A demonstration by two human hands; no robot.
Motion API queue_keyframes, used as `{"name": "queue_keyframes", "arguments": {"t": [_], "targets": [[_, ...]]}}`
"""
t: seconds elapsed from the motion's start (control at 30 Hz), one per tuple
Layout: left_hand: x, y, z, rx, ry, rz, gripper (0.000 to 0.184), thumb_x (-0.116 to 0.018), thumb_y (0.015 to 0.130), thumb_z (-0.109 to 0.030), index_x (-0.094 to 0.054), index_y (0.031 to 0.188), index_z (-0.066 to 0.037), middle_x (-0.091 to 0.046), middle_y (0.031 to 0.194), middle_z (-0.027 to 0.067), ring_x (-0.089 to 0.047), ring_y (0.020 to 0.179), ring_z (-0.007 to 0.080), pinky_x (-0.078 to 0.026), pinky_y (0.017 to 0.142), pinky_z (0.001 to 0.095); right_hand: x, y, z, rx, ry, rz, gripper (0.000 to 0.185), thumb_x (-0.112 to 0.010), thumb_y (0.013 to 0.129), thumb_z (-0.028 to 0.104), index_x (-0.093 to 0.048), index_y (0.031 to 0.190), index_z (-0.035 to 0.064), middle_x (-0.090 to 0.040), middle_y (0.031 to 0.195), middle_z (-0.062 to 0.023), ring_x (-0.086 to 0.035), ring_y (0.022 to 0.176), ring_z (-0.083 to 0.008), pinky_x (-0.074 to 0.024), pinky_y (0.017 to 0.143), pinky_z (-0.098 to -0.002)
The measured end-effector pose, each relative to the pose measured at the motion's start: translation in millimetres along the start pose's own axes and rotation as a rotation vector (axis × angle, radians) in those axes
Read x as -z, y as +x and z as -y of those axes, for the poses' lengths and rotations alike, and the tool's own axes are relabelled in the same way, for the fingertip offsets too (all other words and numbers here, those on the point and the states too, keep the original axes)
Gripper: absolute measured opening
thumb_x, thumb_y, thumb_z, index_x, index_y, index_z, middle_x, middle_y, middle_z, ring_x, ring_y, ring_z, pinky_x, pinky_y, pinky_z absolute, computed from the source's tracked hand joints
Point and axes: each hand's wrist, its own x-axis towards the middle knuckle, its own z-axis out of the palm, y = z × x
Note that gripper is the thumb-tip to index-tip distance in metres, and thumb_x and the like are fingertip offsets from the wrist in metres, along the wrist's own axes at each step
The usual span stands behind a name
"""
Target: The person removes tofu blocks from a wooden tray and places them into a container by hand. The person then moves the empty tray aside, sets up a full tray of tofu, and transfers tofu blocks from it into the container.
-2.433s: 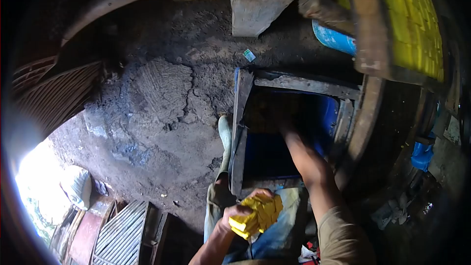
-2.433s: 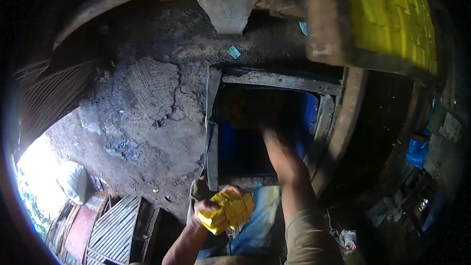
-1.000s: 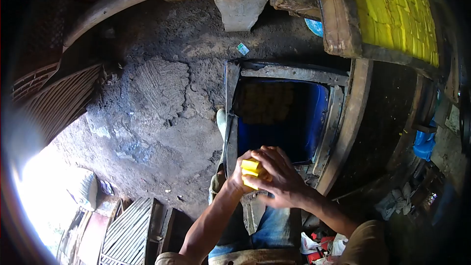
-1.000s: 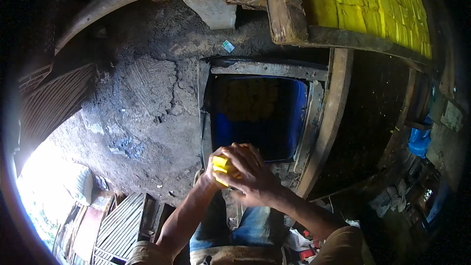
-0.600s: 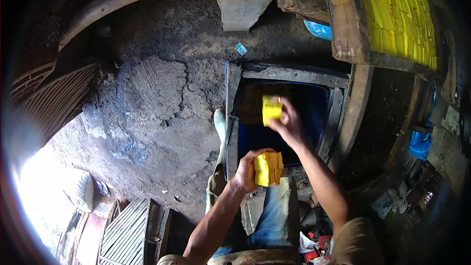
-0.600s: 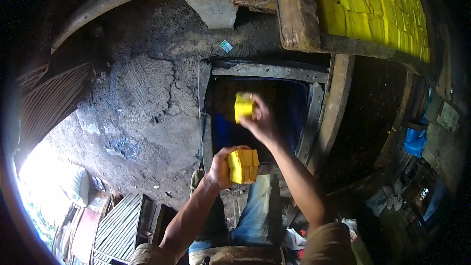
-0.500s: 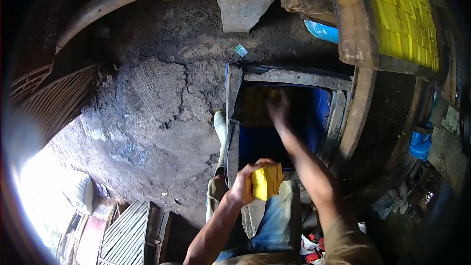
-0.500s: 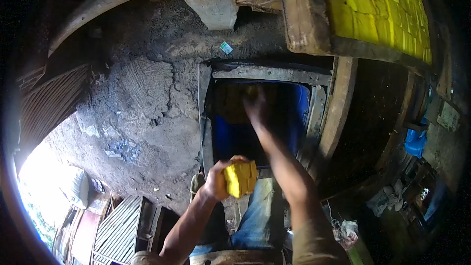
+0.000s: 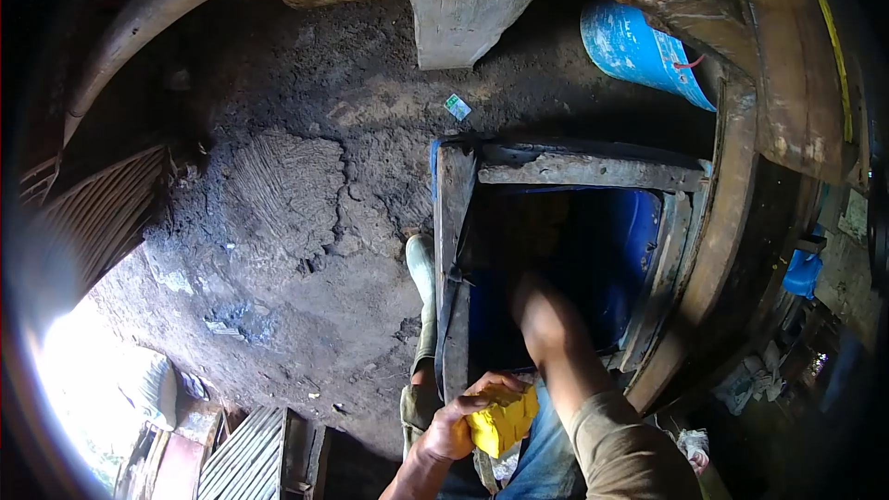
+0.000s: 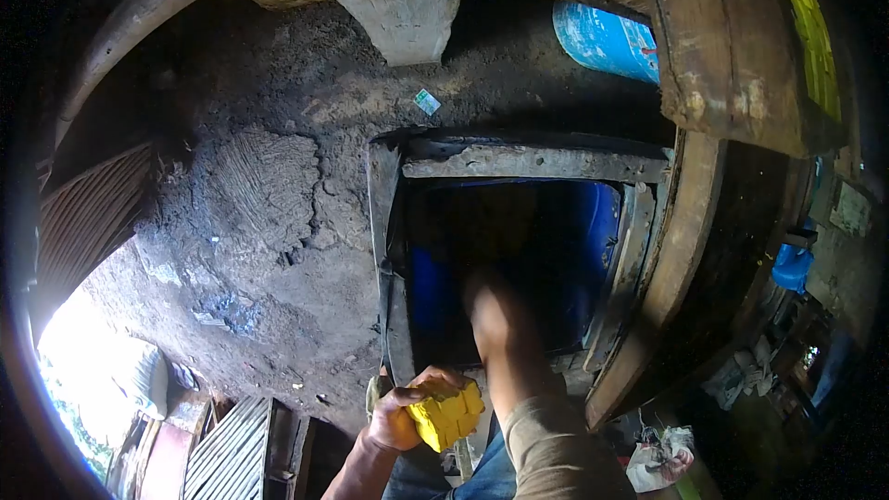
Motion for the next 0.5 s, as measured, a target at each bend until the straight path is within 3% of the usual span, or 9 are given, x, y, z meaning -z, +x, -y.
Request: {"name": "queue_keyframes", "arguments": {"t": [0.17, 0.27, 0.33, 0.5], "targets": [[-10, -1, -5, 0.032, -0.026, 0.021, 0.056, -0.054, 0.078, -0.035, -0.048, 0.123, -0.004, -0.052, 0.123, 0.0194, -0.057, 0.109, 0.0346, -0.049, 0.091, 0.0489, 2, -3, 2, -0.001, -0.015, 0.032, 0.025, -0.059, 0.089, 0.011, -0.058, 0.112, 0.0028, -0.063, 0.105, -0.0100, -0.059, 0.099, -0.0189, -0.0449, 0.091, -0.0314], [-16, -1, -4, 0.046, 0.075, -0.063, 0.060, -0.055, 0.071, -0.042, -0.053, 0.119, -0.006, -0.052, 0.125, 0.0177, -0.051, 0.116, 0.0381, -0.042, 0.096, 0.0532, -2, -3, 2, -0.003, -0.025, 0.043, 0.025, -0.058, 0.089, 0.011, -0.058, 0.113, 0.0027, -0.063, 0.106, -0.0101, -0.059, 0.099, -0.0187, -0.0446, 0.091, -0.0311], [-11, 3, -1, -0.022, 0.028, 0.041, 0.056, -0.054, 0.081, -0.039, -0.047, 0.124, -0.005, -0.048, 0.127, 0.0180, -0.055, 0.111, 0.0342, -0.050, 0.089, 0.0502, -6, 2, 5, 0.004, -0.021, 0.051, 0.024, -0.058, 0.090, 0.011, -0.058, 0.113, 0.0027, -0.062, 0.106, -0.0102, -0.058, 0.100, -0.0186, -0.0443, 0.092, -0.0308], [-27, 12, -1, -0.108, 0.005, 0.067, 0.054, -0.051, 0.088, -0.047, -0.045, 0.126, -0.009, -0.049, 0.125, 0.0177, -0.055, 0.110, 0.0337, -0.052, 0.086, 0.0505, 30, -2, -14, 0.002, 0.226, 0.059, 0.024, -0.057, 0.091, 0.011, -0.058, 0.113, 0.0026, -0.062, 0.106, -0.0104, -0.058, 0.100, -0.0183, -0.0438, 0.093, -0.0302]]}}
